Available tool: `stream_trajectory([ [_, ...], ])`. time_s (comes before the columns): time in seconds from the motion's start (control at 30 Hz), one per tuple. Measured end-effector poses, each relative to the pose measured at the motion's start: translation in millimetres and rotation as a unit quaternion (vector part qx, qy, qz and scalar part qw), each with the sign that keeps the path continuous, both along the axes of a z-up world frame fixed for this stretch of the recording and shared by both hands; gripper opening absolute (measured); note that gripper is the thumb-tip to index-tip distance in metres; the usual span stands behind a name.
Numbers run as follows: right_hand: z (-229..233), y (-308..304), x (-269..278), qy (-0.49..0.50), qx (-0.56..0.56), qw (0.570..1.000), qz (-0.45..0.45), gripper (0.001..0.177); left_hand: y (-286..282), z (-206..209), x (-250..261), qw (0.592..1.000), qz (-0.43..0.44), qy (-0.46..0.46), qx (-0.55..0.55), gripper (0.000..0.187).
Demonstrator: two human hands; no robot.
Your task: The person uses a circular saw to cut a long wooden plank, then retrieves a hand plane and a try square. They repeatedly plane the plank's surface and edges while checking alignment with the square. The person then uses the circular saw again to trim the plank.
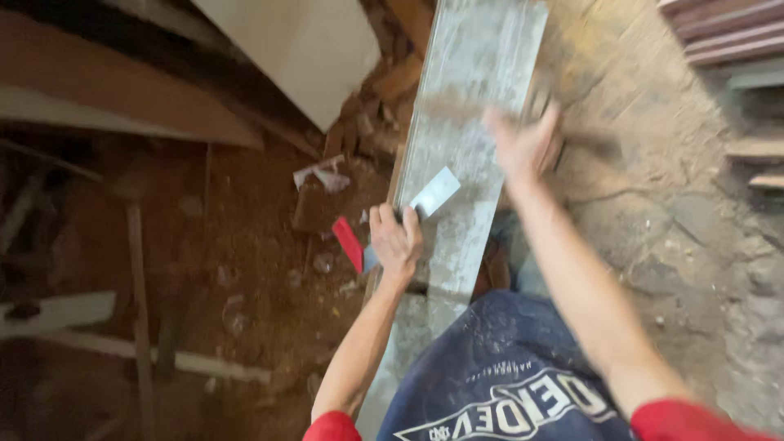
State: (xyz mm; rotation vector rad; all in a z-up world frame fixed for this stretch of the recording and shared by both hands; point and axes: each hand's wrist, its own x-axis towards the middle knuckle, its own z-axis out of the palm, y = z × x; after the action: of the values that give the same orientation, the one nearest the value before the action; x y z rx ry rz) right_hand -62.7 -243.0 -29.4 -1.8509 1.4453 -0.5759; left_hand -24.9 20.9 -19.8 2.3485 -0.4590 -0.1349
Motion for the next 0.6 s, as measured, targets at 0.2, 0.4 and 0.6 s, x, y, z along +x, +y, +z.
stream_trajectory([
  [0.2, -27, -129, 74, 0.011, -0.048, 0.999, 0.011, 0.105, -7, 7, 7, 1.0, 0.015, 0.004, 0.025, 0.038],
  [0.4, 0, -20, -12, -0.013, -0.028, 0.997, 0.072, 0.105, 19, 13, 8, 0.989, 0.106, -0.027, -0.1, 0.037],
  [0.6, 26, 176, -131, 0.049, 0.091, 0.993, 0.054, 0.098, 96, 52, -2, 0.985, 0.099, 0.102, -0.096, 0.047],
])
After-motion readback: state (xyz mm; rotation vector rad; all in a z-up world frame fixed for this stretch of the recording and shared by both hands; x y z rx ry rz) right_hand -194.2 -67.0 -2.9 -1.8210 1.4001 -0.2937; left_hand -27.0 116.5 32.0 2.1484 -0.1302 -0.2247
